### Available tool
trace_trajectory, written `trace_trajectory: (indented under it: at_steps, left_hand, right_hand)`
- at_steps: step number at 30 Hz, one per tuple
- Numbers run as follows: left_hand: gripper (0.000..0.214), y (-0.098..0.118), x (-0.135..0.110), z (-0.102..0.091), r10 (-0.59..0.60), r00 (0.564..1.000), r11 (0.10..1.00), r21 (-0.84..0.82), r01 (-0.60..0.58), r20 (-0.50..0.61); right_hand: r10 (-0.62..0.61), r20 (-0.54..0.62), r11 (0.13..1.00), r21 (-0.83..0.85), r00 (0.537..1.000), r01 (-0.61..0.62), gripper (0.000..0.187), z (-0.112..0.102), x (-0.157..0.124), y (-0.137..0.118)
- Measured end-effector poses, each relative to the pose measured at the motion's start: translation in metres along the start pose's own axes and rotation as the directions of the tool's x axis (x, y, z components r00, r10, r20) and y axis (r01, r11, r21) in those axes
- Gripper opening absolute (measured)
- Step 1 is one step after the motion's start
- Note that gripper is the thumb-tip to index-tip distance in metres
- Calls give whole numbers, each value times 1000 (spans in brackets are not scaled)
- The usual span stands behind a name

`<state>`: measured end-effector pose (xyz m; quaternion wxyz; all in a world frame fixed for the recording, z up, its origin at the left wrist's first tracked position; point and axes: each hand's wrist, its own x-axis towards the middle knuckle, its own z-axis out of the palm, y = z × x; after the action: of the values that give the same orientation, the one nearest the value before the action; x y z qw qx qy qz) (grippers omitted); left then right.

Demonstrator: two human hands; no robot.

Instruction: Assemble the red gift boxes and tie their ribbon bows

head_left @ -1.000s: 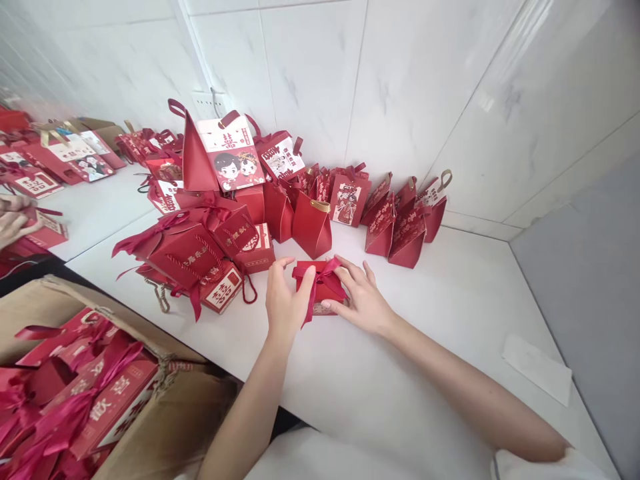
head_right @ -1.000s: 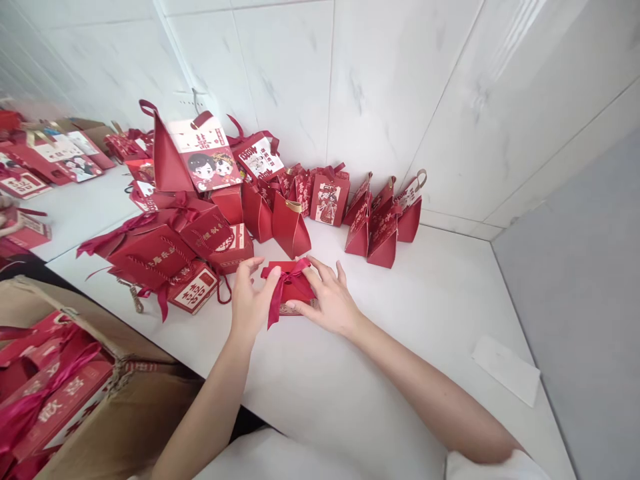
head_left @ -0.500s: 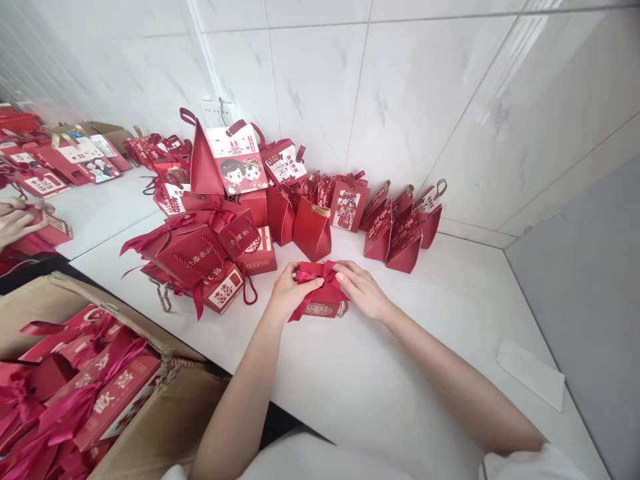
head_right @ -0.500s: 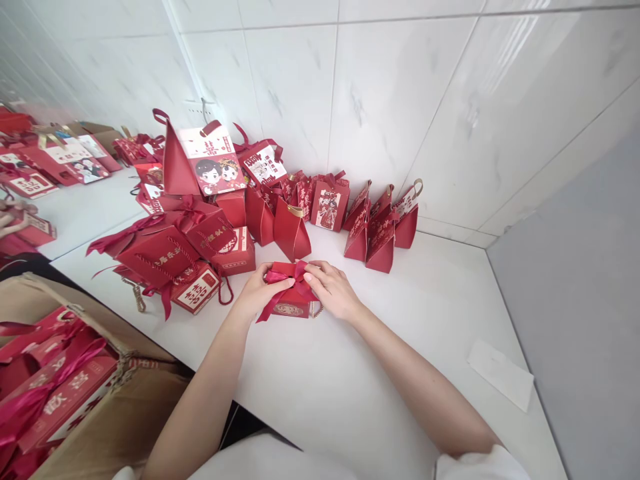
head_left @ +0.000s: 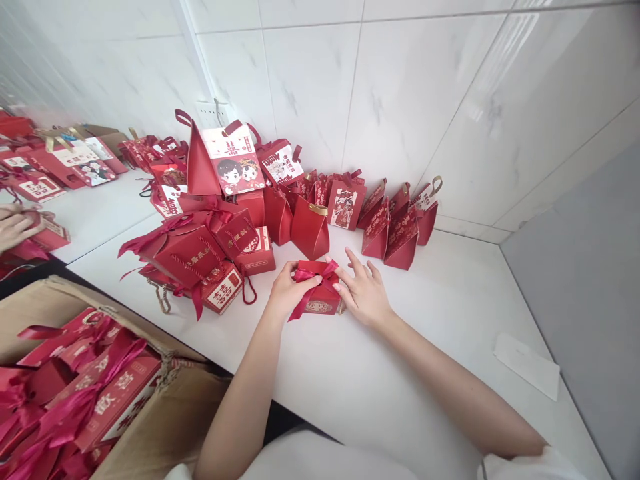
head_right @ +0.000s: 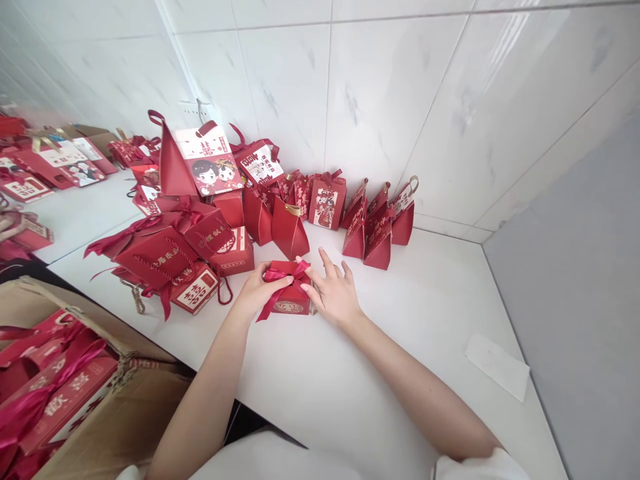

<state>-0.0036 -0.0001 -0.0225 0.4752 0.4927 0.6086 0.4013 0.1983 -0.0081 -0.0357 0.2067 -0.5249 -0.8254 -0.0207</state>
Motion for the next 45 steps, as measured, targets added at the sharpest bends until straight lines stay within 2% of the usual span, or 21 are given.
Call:
trace_trajectory:
  at_steps: [4, 7, 9, 11, 14, 16, 19, 21, 23, 24, 26, 28, 30, 35, 41, 45]
  left_hand:
    - [59, 4, 2, -1, -4, 1000, 999, 39, 4, 7]
    - [60, 6, 3, 0, -1, 1000, 999, 49, 1, 7]
    - [59, 6, 4, -1, 15, 1000, 999, 44, -15, 6]
    - [59, 8, 6, -2, 31, 999, 997, 66, -32, 8]
    - [60, 13, 8, -7, 39, 999, 991, 127, -41, 13]
    - [61, 17, 8, -10, 38, 999, 988, 151, -41, 25]
    - [63, 22, 4, -12, 86, 996, 986, 146, -82, -25]
    - [57, 22, -4, -11, 191, 967, 975, 147, -166, -170]
    - [39, 20, -15, -9, 349, 878, 931, 226, -286, -326]
    - [29, 18, -21, -8, 434, 823, 893, 291, -342, -365]
    - [18, 14, -33, -5, 584, 727, 795, 434, -423, -361]
    - [17, 10, -40, -2, 668, 678, 709, 537, -457, -306]
    - [19, 6, -44, 2, 701, 661, 656, 604, -453, -266]
    - [27, -3, -43, 7, 710, 673, 592, 693, -410, -209]
    - [24, -11, -43, 9, 706, 648, 633, 663, -398, -285]
    - [31, -18, -40, 9, 708, 666, 630, 636, -445, -236]
  right_hand:
    - [11, 24, 996, 88, 1000, -13, 48, -2, 2, 3]
    - [53, 122, 949, 303, 991, -88, 47, -7, 8, 7]
    - [3, 120, 901, 431, 993, -55, 44, -10, 10, 12]
    - [-102, 31, 872, 484, 994, 75, 38, -12, 10, 18]
    - [-220, -150, 841, 472, 964, 266, 31, -13, 7, 24]
    - [-199, -244, 847, 444, 949, 292, 31, -14, 6, 25]
    - [-107, -306, 900, 375, 946, 224, 29, -15, 4, 22]
    - [-68, -316, 927, 331, 946, 177, 28, -15, 1, 19]
    - [-53, -313, 941, 303, 948, 152, 28, -12, -1, 16]
    - [-54, -305, 946, 291, 951, 146, 29, -11, -3, 14]
    - [-65, -274, 953, 266, 959, 141, 31, -7, -4, 10]
    - [-69, -237, 960, 250, 969, 130, 35, -4, -4, 6]
    - [-60, -208, 962, 249, 976, 112, 39, -2, -3, 1]
    - [-45, -145, 963, 257, 988, 82, 49, 0, -1, -6]
    - [-34, -88, 951, 304, 996, 59, 71, 6, -4, -6]
    - [-36, -66, 947, 318, 997, 55, 71, 12, -6, -7]
